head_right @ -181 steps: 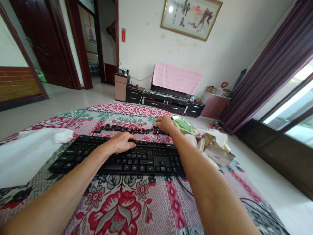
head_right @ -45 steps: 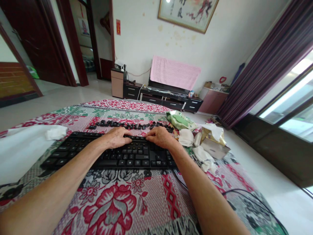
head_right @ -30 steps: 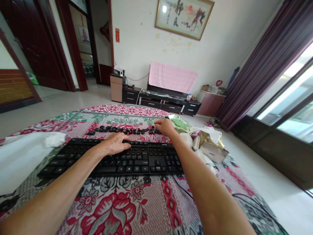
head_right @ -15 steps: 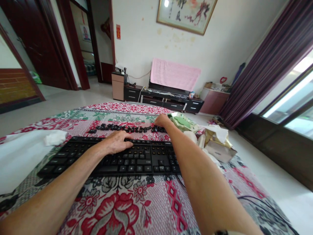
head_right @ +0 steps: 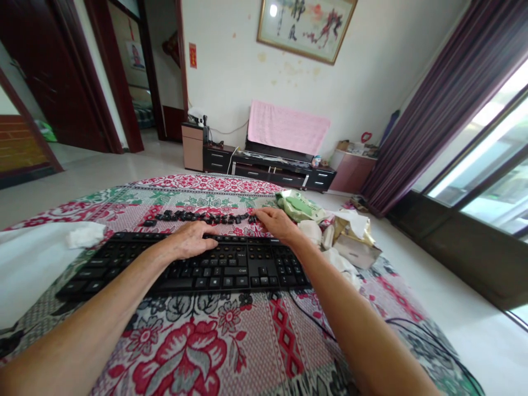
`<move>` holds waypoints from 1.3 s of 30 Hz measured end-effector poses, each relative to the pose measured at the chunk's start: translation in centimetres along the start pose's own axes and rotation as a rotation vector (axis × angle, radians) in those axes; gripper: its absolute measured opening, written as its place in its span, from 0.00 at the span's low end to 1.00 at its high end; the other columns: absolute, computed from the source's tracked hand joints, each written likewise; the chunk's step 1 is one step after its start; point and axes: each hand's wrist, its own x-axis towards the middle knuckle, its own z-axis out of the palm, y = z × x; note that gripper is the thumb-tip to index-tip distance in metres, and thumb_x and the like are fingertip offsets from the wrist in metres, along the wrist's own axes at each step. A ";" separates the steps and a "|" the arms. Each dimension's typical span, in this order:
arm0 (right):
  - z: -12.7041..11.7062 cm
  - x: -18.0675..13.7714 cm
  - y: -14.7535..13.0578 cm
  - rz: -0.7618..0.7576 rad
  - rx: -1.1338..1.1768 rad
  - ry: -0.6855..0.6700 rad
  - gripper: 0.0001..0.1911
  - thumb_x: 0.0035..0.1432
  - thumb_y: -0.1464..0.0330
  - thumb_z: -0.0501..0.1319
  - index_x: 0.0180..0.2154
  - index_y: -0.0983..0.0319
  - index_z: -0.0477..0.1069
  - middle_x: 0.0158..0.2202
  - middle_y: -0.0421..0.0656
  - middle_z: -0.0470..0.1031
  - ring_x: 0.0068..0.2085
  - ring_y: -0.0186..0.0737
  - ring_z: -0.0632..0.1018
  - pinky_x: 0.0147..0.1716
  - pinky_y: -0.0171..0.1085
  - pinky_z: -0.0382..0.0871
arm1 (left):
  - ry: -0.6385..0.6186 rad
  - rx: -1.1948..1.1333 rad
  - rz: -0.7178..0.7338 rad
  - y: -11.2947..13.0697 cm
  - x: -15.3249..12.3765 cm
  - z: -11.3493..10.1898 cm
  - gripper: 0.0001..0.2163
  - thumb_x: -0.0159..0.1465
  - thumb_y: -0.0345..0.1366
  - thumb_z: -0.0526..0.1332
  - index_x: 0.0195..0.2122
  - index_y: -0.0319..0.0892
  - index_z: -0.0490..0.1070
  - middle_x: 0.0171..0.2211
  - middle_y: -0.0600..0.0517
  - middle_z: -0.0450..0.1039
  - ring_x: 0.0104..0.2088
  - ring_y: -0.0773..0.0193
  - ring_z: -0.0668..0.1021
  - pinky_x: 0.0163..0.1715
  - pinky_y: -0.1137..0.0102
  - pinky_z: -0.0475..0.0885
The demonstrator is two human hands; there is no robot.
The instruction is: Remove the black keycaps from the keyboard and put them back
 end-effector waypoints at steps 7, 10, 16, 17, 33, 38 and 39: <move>-0.1 -1.6 0.2 -0.052 -0.045 -0.071 0.16 0.47 0.61 0.51 0.33 0.65 0.67 0.27 0.41 0.69 0.26 0.30 0.68 0.26 0.31 0.63 | 0.002 -0.005 -0.004 -0.2 0.2 0.1 0.14 0.49 0.43 0.50 0.33 0.48 0.70 0.30 0.52 0.71 0.32 0.63 0.71 0.28 0.74 0.61; -0.1 -1.9 0.2 -0.121 -0.150 -0.118 0.13 0.46 0.63 0.53 0.32 0.63 0.68 0.29 0.41 0.71 0.30 0.33 0.70 0.31 0.33 0.63 | 0.008 0.007 -0.006 -0.2 0.3 0.2 0.15 0.48 0.44 0.50 0.34 0.48 0.69 0.31 0.52 0.71 0.33 0.63 0.71 0.30 0.74 0.61; -0.4 -2.2 -0.3 -0.280 -0.416 -0.135 0.11 0.47 0.69 0.52 0.34 0.59 0.70 0.32 0.40 0.71 0.33 0.34 0.70 0.33 0.33 0.61 | 0.008 0.006 0.008 -0.3 0.3 0.4 0.14 0.49 0.43 0.50 0.34 0.49 0.70 0.30 0.53 0.72 0.32 0.64 0.71 0.29 0.75 0.61; -0.4 -2.3 -0.4 -0.303 -0.454 -0.149 0.11 0.47 0.69 0.52 0.33 0.59 0.70 0.31 0.40 0.71 0.32 0.33 0.70 0.33 0.33 0.61 | 0.005 0.008 0.007 -0.4 0.3 0.4 0.14 0.49 0.43 0.50 0.34 0.49 0.70 0.29 0.53 0.72 0.31 0.64 0.71 0.28 0.75 0.61; 0.2 -2.2 0.1 -0.170 -0.321 -0.129 0.10 0.44 0.67 0.54 0.29 0.63 0.71 0.27 0.41 0.70 0.28 0.31 0.69 0.27 0.31 0.60 | 0.018 0.003 0.004 -0.3 0.3 0.4 0.15 0.48 0.43 0.50 0.33 0.48 0.70 0.30 0.54 0.72 0.31 0.64 0.71 0.28 0.74 0.61; 0.3 -2.2 0.2 -0.133 -0.296 -0.142 0.10 0.44 0.67 0.54 0.30 0.63 0.71 0.27 0.41 0.71 0.26 0.31 0.69 0.26 0.31 0.61 | 0.006 -0.008 -0.004 -0.2 0.3 0.4 0.14 0.48 0.43 0.50 0.32 0.48 0.70 0.28 0.54 0.72 0.29 0.65 0.71 0.26 0.74 0.60; 0.2 -2.2 0.2 -0.135 -0.303 -0.142 0.10 0.43 0.67 0.54 0.30 0.63 0.71 0.27 0.41 0.71 0.27 0.31 0.69 0.26 0.31 0.61 | 0.005 -0.011 -0.005 -0.2 0.3 0.4 0.14 0.48 0.43 0.50 0.33 0.48 0.70 0.28 0.54 0.72 0.29 0.65 0.71 0.26 0.74 0.61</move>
